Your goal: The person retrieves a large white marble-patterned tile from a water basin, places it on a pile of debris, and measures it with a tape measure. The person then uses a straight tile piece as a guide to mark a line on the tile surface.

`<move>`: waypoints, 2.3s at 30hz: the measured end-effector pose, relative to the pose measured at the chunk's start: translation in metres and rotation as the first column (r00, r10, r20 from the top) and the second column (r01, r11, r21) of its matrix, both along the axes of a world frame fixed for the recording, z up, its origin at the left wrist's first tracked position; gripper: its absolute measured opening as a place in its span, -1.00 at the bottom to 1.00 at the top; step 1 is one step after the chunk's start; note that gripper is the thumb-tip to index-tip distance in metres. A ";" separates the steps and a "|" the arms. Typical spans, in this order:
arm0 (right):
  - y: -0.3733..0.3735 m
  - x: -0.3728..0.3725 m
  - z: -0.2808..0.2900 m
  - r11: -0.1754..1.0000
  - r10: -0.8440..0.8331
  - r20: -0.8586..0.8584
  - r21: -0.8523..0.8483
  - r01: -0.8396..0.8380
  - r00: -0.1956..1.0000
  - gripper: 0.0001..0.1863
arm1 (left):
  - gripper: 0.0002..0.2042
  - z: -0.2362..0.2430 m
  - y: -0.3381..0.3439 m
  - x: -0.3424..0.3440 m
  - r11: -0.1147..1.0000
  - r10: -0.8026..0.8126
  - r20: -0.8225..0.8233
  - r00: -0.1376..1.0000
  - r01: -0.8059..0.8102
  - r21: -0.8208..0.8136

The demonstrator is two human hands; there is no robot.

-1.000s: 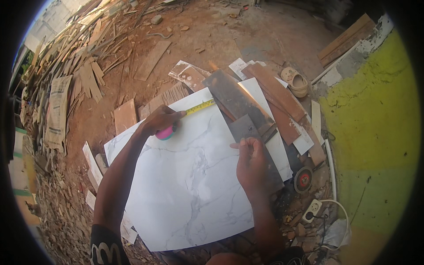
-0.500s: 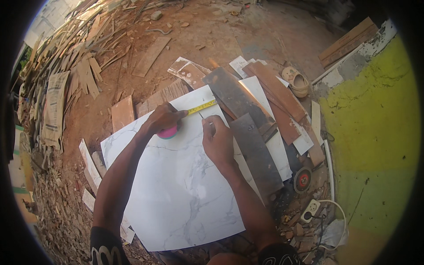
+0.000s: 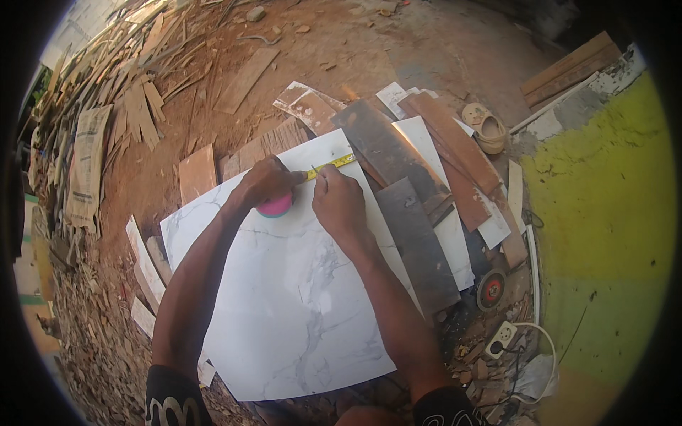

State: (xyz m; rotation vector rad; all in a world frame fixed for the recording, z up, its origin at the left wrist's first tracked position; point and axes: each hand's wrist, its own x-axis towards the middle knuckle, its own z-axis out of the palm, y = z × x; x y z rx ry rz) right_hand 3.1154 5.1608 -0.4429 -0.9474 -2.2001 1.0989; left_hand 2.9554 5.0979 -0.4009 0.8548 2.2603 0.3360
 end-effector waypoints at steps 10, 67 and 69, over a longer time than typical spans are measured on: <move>-0.006 -0.009 -0.006 0.994 -0.012 0.041 0.107 0.008 0.999 -0.84 | -0.58 0.005 0.005 0.001 1.000 0.011 0.019 1.000 -0.011 -0.003; -0.004 -0.019 0.002 0.999 0.051 0.258 -0.019 -0.048 0.965 -0.83 | -0.46 -0.005 0.003 -0.004 1.000 0.020 0.032 0.999 -0.021 0.017; -0.004 -0.019 0.002 0.998 0.059 0.271 -0.017 -0.057 0.961 -0.82 | -0.45 -0.006 0.003 -0.006 1.000 -0.003 0.036 0.999 0.002 0.016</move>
